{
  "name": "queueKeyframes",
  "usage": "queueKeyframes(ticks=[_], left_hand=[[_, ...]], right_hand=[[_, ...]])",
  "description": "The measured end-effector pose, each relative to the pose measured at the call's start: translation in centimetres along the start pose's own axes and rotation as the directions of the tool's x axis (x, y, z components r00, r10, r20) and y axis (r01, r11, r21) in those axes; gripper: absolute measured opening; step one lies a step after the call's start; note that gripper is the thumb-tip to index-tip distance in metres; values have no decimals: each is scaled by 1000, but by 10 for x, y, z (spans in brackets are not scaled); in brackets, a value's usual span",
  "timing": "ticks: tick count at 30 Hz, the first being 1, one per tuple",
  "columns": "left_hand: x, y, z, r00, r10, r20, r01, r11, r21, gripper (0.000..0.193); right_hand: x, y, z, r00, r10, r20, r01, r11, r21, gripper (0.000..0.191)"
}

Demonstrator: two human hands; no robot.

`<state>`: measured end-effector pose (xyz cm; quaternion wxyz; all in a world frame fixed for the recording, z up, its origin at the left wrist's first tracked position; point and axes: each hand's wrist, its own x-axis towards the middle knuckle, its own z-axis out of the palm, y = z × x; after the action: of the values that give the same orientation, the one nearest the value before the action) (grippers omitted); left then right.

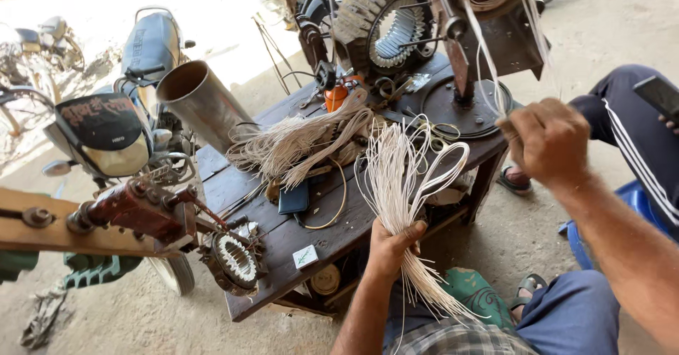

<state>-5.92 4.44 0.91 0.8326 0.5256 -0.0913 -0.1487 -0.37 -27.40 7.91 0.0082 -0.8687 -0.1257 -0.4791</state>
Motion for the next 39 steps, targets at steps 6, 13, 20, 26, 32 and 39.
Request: queueKeyframes(ticks=[6, 13, 20, 26, 32, 39], left_hand=[[4, 2, -3, 995, 80, 57, -78, 996, -36, 27], [18, 22, -20, 982, 188, -24, -188, 982, -30, 26], [35, 13, 12, 948, 156, 277, -136, 987, -89, 33], [37, 5, 56, 799, 1, 602, 75, 992, -101, 83], [25, 10, 57, 787, 11, 617, 18, 999, -41, 74], [21, 12, 39, 960, -29, 277, 50, 997, -66, 33]], right_hand=[[-64, -87, -99, 997, 32, -74, -6, 943, 332, 36], [-92, -39, -178, 986, 109, 124, -157, 849, 505, 25], [-67, -7, -195, 829, -304, 470, -116, 729, 675, 23], [-12, -3, -137, 598, -453, 661, -132, 758, 639, 23], [54, -43, -111, 939, -305, 162, -36, 380, 924, 30], [82, -59, -90, 937, -278, 211, -48, 497, 867, 19]])
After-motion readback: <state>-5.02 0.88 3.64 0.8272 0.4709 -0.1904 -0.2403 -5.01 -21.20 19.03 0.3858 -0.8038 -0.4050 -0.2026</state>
